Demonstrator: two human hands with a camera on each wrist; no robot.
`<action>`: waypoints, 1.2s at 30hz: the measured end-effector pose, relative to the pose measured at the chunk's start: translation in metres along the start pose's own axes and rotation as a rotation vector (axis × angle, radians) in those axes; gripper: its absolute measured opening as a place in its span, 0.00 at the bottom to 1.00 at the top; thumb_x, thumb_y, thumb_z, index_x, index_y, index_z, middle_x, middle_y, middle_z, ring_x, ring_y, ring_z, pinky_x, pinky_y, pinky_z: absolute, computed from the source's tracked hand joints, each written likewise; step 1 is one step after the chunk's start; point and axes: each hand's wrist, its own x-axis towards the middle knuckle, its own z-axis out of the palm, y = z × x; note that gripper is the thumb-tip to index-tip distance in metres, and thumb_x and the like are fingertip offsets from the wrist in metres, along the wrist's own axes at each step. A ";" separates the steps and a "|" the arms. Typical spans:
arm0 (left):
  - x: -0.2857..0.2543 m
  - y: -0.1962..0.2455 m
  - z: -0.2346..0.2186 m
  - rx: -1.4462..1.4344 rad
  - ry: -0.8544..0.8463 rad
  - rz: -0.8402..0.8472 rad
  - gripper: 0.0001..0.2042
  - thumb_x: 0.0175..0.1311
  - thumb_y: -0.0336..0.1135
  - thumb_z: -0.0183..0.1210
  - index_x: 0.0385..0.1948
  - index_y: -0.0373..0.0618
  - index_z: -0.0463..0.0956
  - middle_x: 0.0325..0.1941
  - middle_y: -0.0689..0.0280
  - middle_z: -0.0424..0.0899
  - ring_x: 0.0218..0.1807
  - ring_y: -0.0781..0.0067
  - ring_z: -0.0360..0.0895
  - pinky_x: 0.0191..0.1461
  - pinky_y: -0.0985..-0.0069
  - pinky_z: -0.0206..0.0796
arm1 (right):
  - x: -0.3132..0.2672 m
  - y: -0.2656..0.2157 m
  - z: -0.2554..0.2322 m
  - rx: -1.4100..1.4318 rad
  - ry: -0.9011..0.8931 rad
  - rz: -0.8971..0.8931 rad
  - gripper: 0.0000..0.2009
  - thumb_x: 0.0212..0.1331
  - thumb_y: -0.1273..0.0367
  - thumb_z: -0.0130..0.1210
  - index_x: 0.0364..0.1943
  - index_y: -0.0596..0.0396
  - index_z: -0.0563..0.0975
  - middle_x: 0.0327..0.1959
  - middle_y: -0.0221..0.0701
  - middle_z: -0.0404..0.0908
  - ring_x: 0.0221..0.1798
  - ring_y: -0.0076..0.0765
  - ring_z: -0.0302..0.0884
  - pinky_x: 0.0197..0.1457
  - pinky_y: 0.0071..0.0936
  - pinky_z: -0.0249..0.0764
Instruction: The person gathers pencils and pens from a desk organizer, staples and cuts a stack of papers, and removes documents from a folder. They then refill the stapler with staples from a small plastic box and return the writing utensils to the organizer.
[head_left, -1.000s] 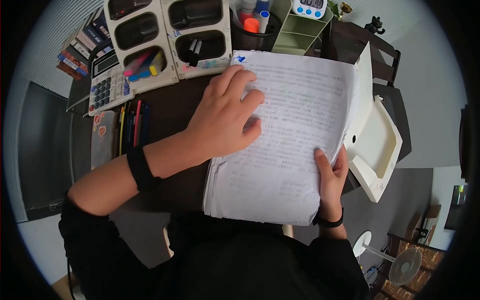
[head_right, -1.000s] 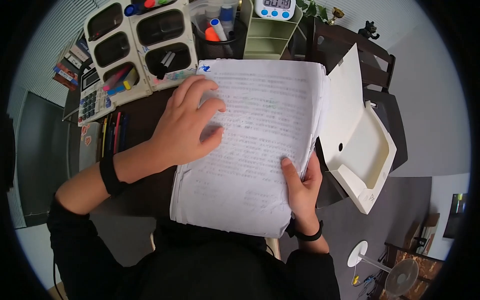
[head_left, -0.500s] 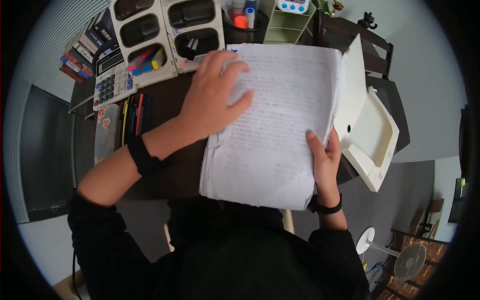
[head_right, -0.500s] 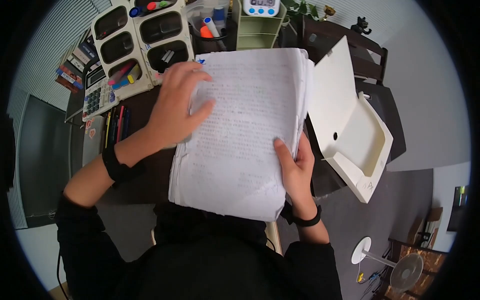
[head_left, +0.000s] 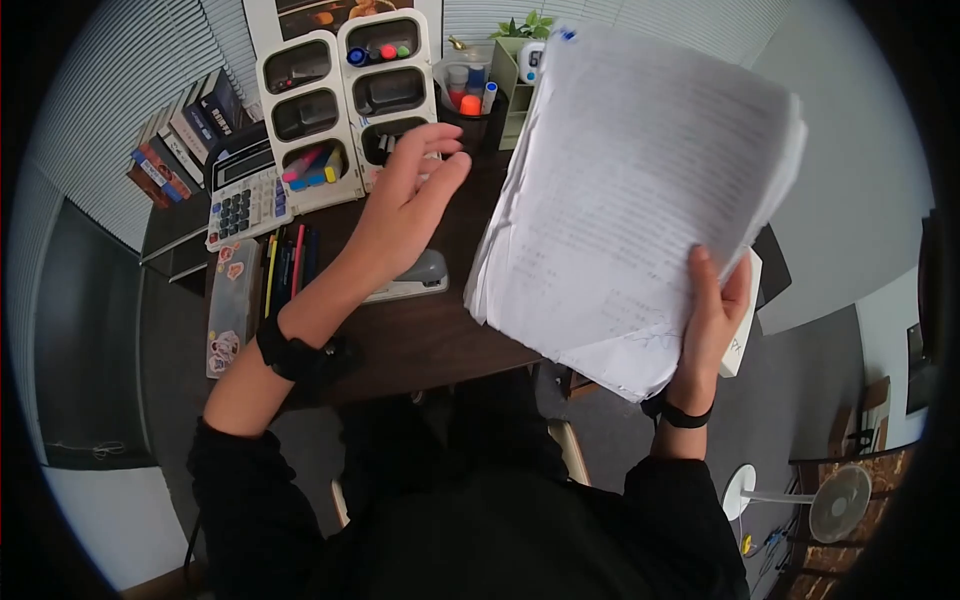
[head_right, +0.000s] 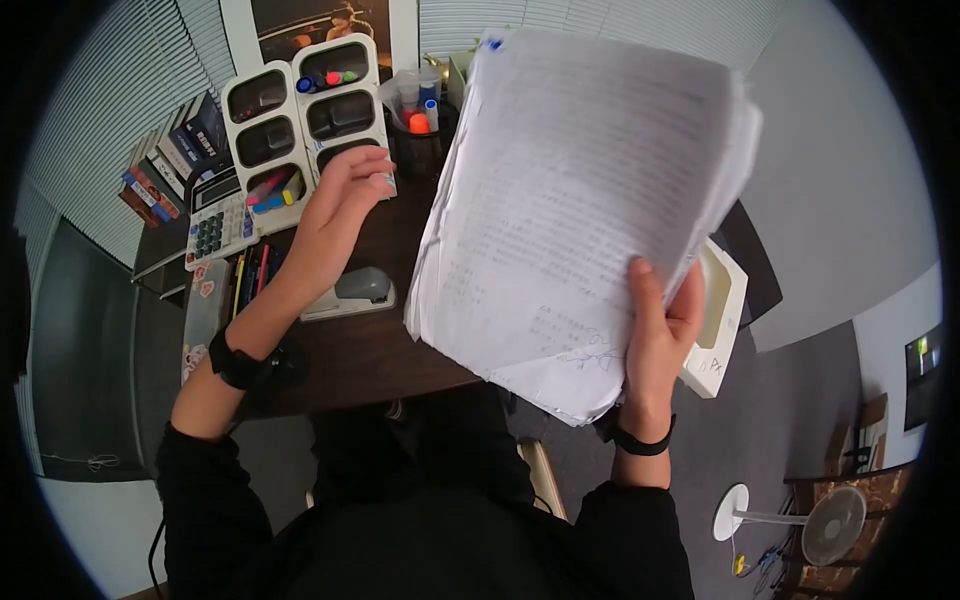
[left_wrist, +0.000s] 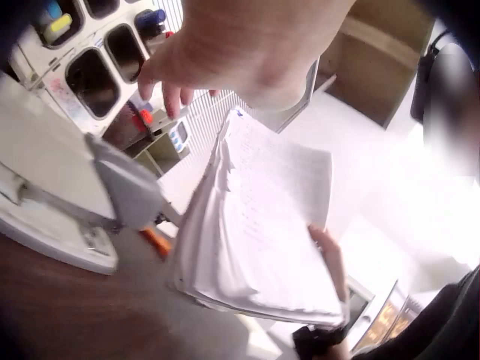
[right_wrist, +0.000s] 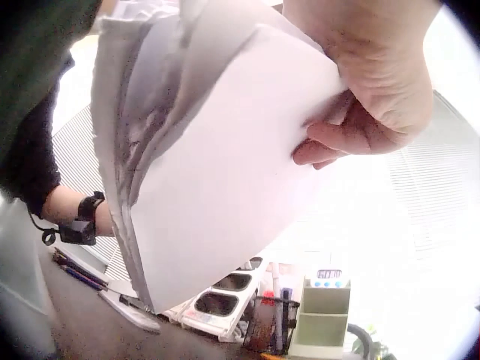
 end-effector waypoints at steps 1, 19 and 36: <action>-0.001 0.013 -0.001 -0.225 -0.088 -0.181 0.20 0.66 0.38 0.55 0.56 0.42 0.65 0.51 0.65 0.74 0.50 0.75 0.72 0.53 0.75 0.63 | 0.001 -0.006 0.002 0.003 -0.004 -0.011 0.20 0.62 0.70 0.56 0.57 0.63 0.70 0.49 0.32 0.77 0.49 0.23 0.72 0.53 0.21 0.67; -0.069 0.038 -0.024 -0.293 -0.032 -0.228 0.19 0.68 0.25 0.50 0.60 0.34 0.61 0.55 0.62 0.74 0.56 0.77 0.71 0.60 0.76 0.62 | -0.019 -0.006 0.033 -0.053 -0.337 -0.078 0.25 0.54 0.71 0.62 0.56 0.62 0.69 0.54 0.34 0.73 0.57 0.37 0.67 0.63 0.33 0.60; -0.072 0.033 -0.031 -0.364 0.023 -0.183 0.19 0.66 0.33 0.56 0.55 0.35 0.66 0.48 0.63 0.77 0.49 0.80 0.73 0.53 0.78 0.66 | -0.024 0.005 0.050 0.093 -0.415 0.086 0.26 0.51 0.63 0.67 0.52 0.63 0.73 0.50 0.39 0.75 0.54 0.37 0.70 0.58 0.35 0.66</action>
